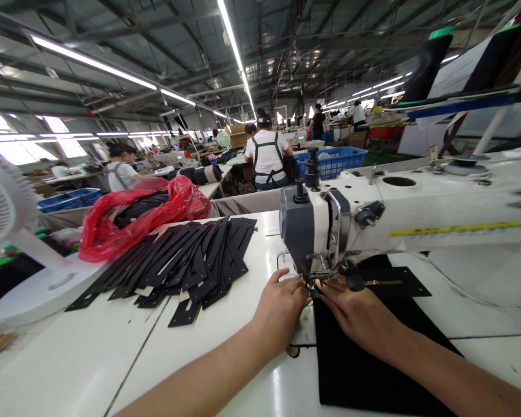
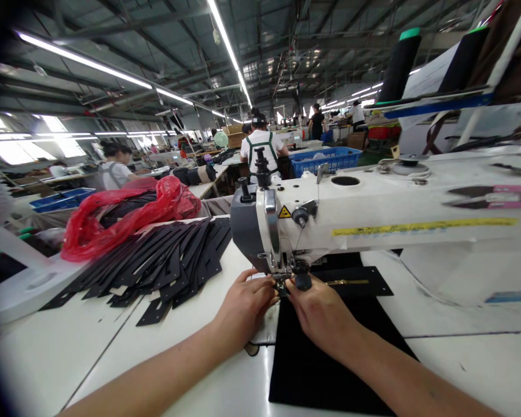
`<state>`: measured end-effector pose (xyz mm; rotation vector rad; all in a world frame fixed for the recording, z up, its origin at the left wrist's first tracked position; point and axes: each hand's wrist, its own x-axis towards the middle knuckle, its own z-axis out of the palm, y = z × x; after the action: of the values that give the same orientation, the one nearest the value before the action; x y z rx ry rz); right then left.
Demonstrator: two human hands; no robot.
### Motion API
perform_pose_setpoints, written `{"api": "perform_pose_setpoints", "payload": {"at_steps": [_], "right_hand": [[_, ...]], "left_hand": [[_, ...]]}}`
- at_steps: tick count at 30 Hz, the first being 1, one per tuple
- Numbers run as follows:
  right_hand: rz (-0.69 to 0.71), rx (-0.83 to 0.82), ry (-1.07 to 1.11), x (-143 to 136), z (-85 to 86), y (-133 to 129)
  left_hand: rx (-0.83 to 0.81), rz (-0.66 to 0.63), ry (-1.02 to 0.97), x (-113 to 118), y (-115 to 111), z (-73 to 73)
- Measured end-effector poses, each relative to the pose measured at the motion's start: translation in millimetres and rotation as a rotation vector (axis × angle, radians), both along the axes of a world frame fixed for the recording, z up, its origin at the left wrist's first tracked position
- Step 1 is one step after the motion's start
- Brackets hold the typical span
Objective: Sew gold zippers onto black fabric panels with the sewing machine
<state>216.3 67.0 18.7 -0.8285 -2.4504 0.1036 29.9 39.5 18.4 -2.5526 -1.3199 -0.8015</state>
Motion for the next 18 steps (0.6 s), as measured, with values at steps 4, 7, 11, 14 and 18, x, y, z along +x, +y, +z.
{"api": "perform_pose_setpoints", "payload": {"at_steps": [4,7,11,14,18], "right_hand": [[0.007,-0.009,0.004,-0.1,2.6,-0.1],[0.007,0.002,0.021,-0.1,3.8,-0.8],[0.014,-0.005,0.019,0.2,3.9,-1.5],[0.008,-0.011,0.015,-0.5,3.2,-0.9],[0.005,-0.007,0.003,-0.4,2.4,0.3]], "left_hand": [[-0.009,0.002,-0.011,0.0,0.0,-0.2],[-0.004,-0.010,-0.015,-0.4,-0.2,-1.2],[0.004,-0.023,-0.012,-0.9,0.0,-2.9],[0.016,-0.029,-0.019,-1.3,0.3,-4.3],[0.024,-0.030,-0.018,-1.5,0.3,-5.2]]}}
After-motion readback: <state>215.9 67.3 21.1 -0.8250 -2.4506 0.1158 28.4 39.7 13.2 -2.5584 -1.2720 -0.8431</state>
